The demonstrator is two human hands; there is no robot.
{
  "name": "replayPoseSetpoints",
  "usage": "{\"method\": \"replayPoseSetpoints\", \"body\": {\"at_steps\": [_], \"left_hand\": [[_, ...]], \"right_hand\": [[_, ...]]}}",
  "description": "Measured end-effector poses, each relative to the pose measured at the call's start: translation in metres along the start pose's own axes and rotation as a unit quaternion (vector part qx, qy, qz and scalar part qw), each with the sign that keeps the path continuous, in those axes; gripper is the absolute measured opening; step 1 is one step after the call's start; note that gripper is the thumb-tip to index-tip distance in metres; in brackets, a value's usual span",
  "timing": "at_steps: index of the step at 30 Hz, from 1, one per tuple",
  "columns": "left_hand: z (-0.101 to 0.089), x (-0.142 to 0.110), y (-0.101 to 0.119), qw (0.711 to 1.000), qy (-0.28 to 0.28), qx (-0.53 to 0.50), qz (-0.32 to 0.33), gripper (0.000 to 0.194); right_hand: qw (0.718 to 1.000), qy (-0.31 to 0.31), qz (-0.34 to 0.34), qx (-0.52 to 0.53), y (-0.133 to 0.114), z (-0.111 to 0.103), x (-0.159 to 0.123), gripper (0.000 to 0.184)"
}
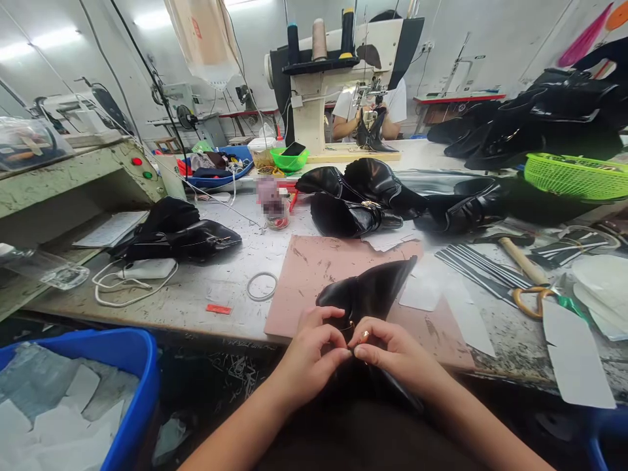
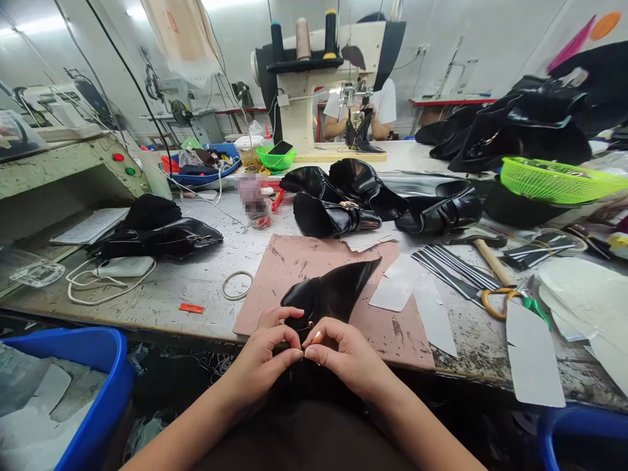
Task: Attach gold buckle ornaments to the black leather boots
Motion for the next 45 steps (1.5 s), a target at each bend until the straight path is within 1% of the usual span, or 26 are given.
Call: {"method": "replayPoseSetpoints", "body": {"at_steps": [3,7,11,15,18,21,25,27,29,31,33,36,39,41,43,45], "left_hand": [[0.000,-0.001,-0.004,1.000,0.002,-0.013,-0.013,0.013],[0.000,-0.003,-0.002,1.000,0.002,0.003,0.002,0.012],[-0.001,-0.002,-0.001,1.000,0.005,0.026,0.009,0.011],[-0.001,0.001,0.004,0.998,0.011,0.047,0.028,0.011],[0.001,0.002,0.007,0.997,0.001,0.062,0.042,0.012],[0.002,0.003,0.011,0.995,-0.012,0.078,0.055,0.013],[0.002,0.004,0.013,0.994,-0.020,0.087,0.062,0.014],[0.003,0.005,0.014,0.994,-0.024,0.090,0.065,0.014],[0.004,0.004,0.015,0.992,-0.026,0.098,0.072,0.013],[0.003,0.002,0.018,0.988,-0.010,0.121,0.093,0.011],[0.001,-0.001,0.028,0.977,0.015,0.163,0.139,0.008],[0.005,-0.007,0.047,0.946,0.034,0.231,0.225,0.018],[0.006,-0.008,0.058,0.926,0.051,0.252,0.278,0.020],[0.006,-0.008,0.061,0.919,0.055,0.251,0.299,0.020],[0.007,-0.008,0.059,0.916,0.046,0.250,0.310,0.019],[0.006,-0.008,0.053,0.923,0.044,0.239,0.298,0.018]], "right_hand": [[1.000,-0.003,0.009,-0.003,0.002,0.001,0.000,0.019],[0.999,-0.007,0.052,-0.014,0.011,0.001,0.001,0.024],[0.999,0.007,0.052,-0.016,0.012,0.001,0.002,0.030],[0.997,0.067,0.030,0.008,0.007,-0.006,0.000,0.041],[0.993,0.105,0.033,0.039,0.006,-0.009,-0.001,0.045],[0.987,0.136,0.029,0.076,0.007,-0.013,-0.003,0.046],[0.979,0.184,0.002,0.085,0.006,-0.020,-0.006,0.045],[0.975,0.202,0.005,0.089,0.008,-0.022,-0.007,0.046],[0.973,0.207,0.015,0.099,0.011,-0.023,-0.007,0.046],[0.973,0.203,0.025,0.106,0.012,-0.023,-0.006,0.047],[0.974,0.198,0.025,0.105,0.009,-0.023,-0.006,0.047],[0.977,0.185,0.024,0.104,0.006,-0.023,-0.005,0.047],[0.974,0.171,0.052,0.139,0.015,-0.021,-0.003,0.047],[0.969,0.171,0.069,0.164,0.023,-0.022,-0.002,0.046],[0.970,0.167,0.071,0.165,0.025,-0.022,-0.001,0.046],[0.975,0.154,0.059,0.146,0.022,-0.021,0.001,0.045]]}}
Point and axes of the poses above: each hand's wrist, its own x-axis towards the middle knuckle, its own z-axis out of the palm, y = z × x, the point moved 10 cm from there along x, towards the middle knuckle, and after that the axes turned 12 degrees about z, right-handed, at the moved point
